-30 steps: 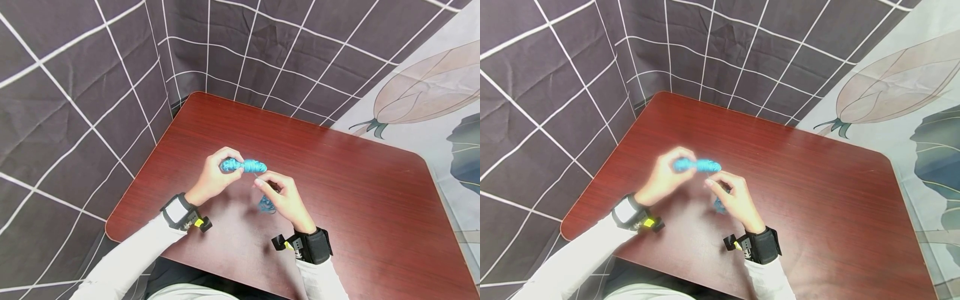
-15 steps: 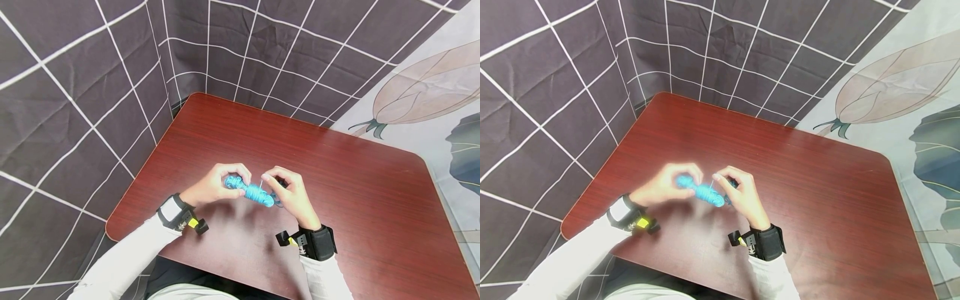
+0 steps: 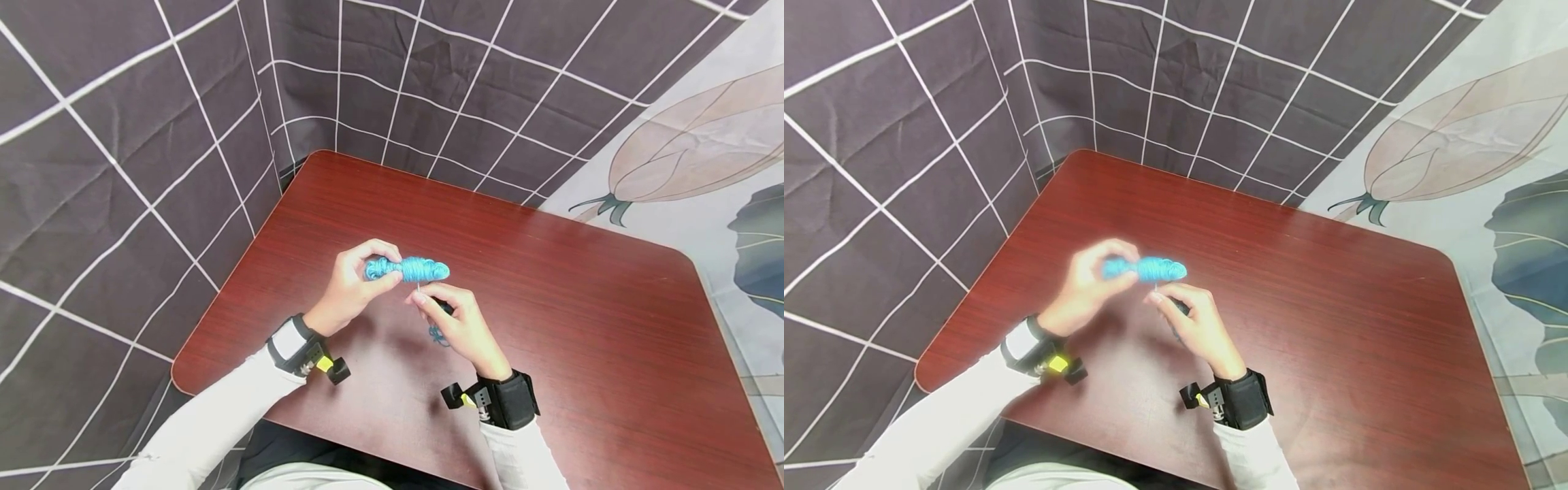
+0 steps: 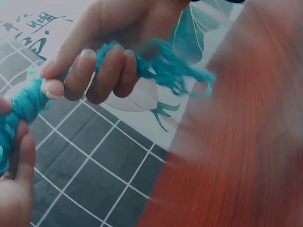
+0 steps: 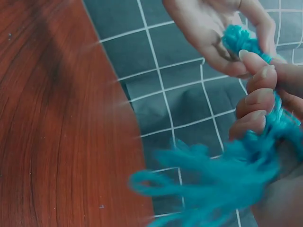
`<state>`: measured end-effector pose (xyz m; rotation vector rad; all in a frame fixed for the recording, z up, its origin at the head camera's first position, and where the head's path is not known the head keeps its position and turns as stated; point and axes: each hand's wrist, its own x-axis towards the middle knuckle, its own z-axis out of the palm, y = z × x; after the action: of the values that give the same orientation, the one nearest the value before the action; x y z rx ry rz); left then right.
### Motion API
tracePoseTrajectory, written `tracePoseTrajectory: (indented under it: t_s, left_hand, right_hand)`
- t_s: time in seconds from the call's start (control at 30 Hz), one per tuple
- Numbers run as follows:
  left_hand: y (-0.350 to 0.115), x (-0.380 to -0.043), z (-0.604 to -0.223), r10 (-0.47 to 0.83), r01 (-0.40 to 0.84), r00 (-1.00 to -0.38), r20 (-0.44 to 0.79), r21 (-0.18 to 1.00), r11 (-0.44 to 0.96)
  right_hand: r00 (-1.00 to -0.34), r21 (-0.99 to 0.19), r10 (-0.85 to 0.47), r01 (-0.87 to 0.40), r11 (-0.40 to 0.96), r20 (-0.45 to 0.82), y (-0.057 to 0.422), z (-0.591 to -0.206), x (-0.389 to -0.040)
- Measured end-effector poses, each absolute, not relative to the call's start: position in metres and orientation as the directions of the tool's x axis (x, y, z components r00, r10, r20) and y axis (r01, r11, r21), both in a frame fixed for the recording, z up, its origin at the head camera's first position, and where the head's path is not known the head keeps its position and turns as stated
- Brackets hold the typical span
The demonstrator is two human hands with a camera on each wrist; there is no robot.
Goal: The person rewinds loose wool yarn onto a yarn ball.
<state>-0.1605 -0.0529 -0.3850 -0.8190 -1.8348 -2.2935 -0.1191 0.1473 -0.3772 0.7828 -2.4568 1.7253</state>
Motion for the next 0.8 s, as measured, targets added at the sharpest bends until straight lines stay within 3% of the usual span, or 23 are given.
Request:
tracePoseTrajectory:
  t_s: [0.23, 0.43, 0.6, 0.8]
  left_hand:
    - [-0.053, -0.16, -0.386, 0.2, 0.495, -0.841, 0.503, 0.864, -0.092]
    - [-0.054, -0.148, -0.371, 0.258, 0.536, -0.818, 0.514, 0.844, 0.017]
    - [-0.059, -0.142, -0.363, 0.425, 0.539, -0.76, 0.492, 0.843, -0.012]
    - [-0.063, -0.151, -0.377, 0.579, 0.488, -0.658, 0.481, 0.858, -0.159]
  right_hand:
    - [-0.862, -0.855, -0.378, -0.45, 0.257, 0.339, 0.14, -0.355, -0.111]
    - [-0.892, -0.858, -0.306, -0.421, 0.296, 0.332, 0.141, -0.342, -0.109]
    - [-0.909, -0.865, -0.259, -0.399, 0.303, 0.328, 0.144, -0.337, -0.11]
    - [-0.897, -0.858, -0.255, -0.427, 0.284, 0.362, 0.146, -0.342, -0.113]
